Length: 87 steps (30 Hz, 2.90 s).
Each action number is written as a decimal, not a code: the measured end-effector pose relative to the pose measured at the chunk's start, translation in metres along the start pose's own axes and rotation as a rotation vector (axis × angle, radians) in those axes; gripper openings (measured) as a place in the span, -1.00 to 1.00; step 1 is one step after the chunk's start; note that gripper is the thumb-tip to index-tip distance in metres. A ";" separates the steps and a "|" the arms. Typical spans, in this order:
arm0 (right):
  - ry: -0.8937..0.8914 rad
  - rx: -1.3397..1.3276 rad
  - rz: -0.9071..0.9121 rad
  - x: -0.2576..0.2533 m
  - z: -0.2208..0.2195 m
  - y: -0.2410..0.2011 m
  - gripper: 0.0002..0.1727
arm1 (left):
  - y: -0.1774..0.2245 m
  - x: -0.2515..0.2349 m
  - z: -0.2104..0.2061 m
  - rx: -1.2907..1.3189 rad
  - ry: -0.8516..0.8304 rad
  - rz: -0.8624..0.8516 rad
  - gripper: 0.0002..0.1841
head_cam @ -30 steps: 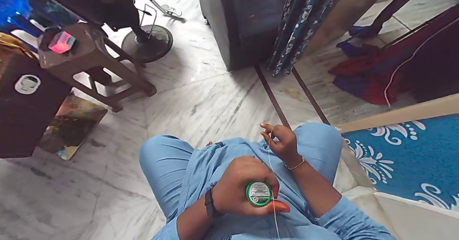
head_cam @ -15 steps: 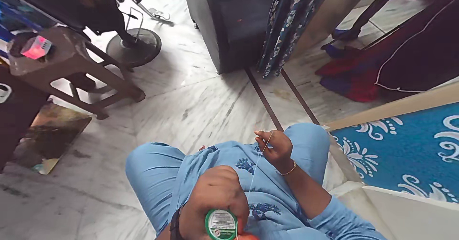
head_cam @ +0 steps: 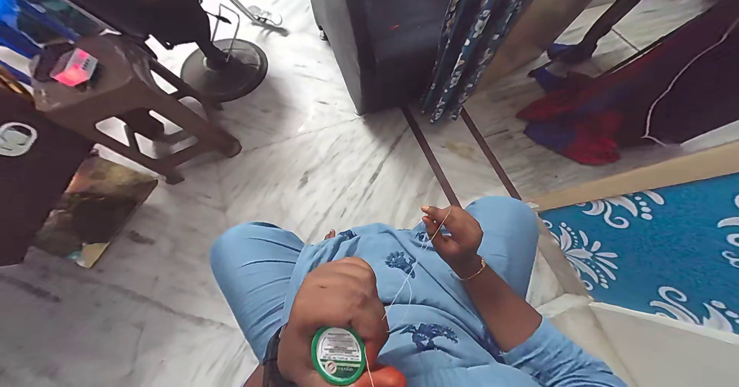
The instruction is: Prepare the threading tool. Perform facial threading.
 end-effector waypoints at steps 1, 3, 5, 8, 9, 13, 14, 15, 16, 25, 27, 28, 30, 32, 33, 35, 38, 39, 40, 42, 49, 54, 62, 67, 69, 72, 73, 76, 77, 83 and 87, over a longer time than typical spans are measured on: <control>-0.002 0.000 0.001 0.000 0.000 0.000 -0.77 | 0.000 0.000 0.000 0.001 -0.004 -0.001 -0.62; -0.004 0.000 0.002 0.000 0.000 0.001 -0.77 | 0.000 0.000 0.001 0.001 -0.013 -0.004 -0.61; -0.002 0.000 0.001 0.001 0.000 0.001 -0.77 | 0.000 0.000 0.001 -0.007 -0.012 -0.001 -0.61; 0.006 0.008 -0.002 0.000 0.001 0.003 -0.77 | 0.001 0.000 0.001 -0.033 0.018 0.011 -0.61; 0.012 0.015 -0.003 0.000 0.002 0.003 -0.78 | 0.001 0.000 0.002 -0.038 0.028 0.012 -0.61; 0.030 0.032 -0.034 0.000 0.004 0.005 -0.76 | 0.004 0.000 0.007 -0.088 0.048 0.045 -0.69; 0.036 0.042 -0.041 -0.001 0.005 0.006 -0.75 | 0.004 0.000 0.008 -0.108 0.061 0.049 -0.70; 0.043 0.050 -0.046 -0.001 0.006 0.007 -0.74 | 0.004 0.001 0.009 -0.129 0.075 0.049 -0.71; 0.048 0.058 -0.053 -0.001 0.006 0.008 -0.74 | 0.004 0.002 0.011 -0.146 0.093 0.054 -0.72; 0.097 0.149 -0.092 -0.003 0.016 0.023 -0.70 | 0.000 0.029 0.055 -0.402 0.452 0.087 -0.71; 0.106 0.165 -0.077 -0.004 0.020 0.026 -0.70 | -0.001 0.038 0.071 -0.512 0.535 0.113 -0.70; 0.104 0.169 -0.061 -0.005 0.021 0.026 -0.71 | -0.002 0.042 0.079 -0.571 0.556 0.133 -0.71; 0.093 0.170 -0.029 -0.007 0.020 0.026 -0.72 | -0.007 0.049 0.092 -0.714 0.572 0.191 -0.73; 0.053 0.206 -0.006 -0.009 0.017 0.025 -0.72 | -0.016 0.055 0.101 -0.848 0.597 0.268 -0.73; 0.017 0.240 0.003 -0.009 0.015 0.025 -0.72 | -0.022 0.058 0.104 -0.917 0.614 0.323 -0.69; -0.067 0.295 0.012 -0.008 0.009 0.024 -0.71 | -0.037 0.065 0.109 -1.068 0.627 0.502 -0.67; -0.174 0.326 0.008 -0.009 0.000 0.020 -0.72 | -0.063 0.072 0.108 -1.211 0.612 0.798 -0.73; -0.202 0.319 -0.001 -0.009 -0.003 0.018 -0.72 | -0.069 0.072 0.104 -1.228 0.604 0.872 -0.75; -0.223 0.312 -0.015 -0.009 -0.004 0.016 -0.71 | -0.074 0.072 0.100 -1.224 0.592 0.916 -0.76; -0.258 0.298 -0.070 -0.010 -0.002 0.014 -0.67 | -0.078 0.071 0.088 -1.118 0.578 0.886 -0.77; -0.301 0.198 -0.300 -0.005 -0.009 0.004 -0.37 | -0.059 0.036 0.041 -0.347 0.321 0.379 -0.66; -0.550 0.348 -0.069 0.018 -0.048 0.000 -0.41 | -0.034 -0.008 -0.003 -0.145 -0.096 0.163 -0.50; -0.490 0.229 0.061 0.012 -0.046 0.017 -0.61 | -0.025 -0.007 0.008 -0.403 0.257 0.092 -0.79; -0.124 0.298 0.063 -0.018 0.011 0.003 -0.74 | 0.003 0.022 0.052 -0.516 0.532 0.076 -0.85; -0.016 0.290 0.084 -0.028 0.031 -0.012 -0.74 | 0.011 0.032 0.062 -0.523 0.582 0.069 -0.82; 0.053 0.280 0.117 -0.034 0.049 -0.023 -0.71 | 0.008 0.040 0.072 -0.549 0.613 0.096 -0.85; 0.063 0.289 0.125 -0.035 0.051 -0.022 -0.70 | 0.003 0.042 0.076 -0.585 0.617 0.131 -0.83; -0.021 0.368 0.113 -0.034 0.044 -0.015 -0.73 | -0.034 0.062 0.092 -0.694 0.697 0.385 -0.75; -0.088 0.394 0.104 -0.034 0.036 -0.011 -0.73 | -0.052 0.071 0.096 -0.744 0.728 0.503 -0.72; -0.176 0.308 -0.090 -0.046 0.018 -0.003 -0.67 | -0.048 0.068 0.087 -0.472 0.853 0.505 -0.73; -0.019 0.193 -0.130 -0.064 0.055 -0.023 -0.56 | 0.020 0.042 0.088 -0.372 0.556 0.177 -0.76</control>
Point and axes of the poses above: each hand's wrist, its own x-axis away from the middle knuckle, its own z-axis out of the back of the hand, y = z × x, the point moved 1 cm from there along -x, towards the middle knuckle, and after that the axes turned 3 degrees about -x, right-handed, at the moved point
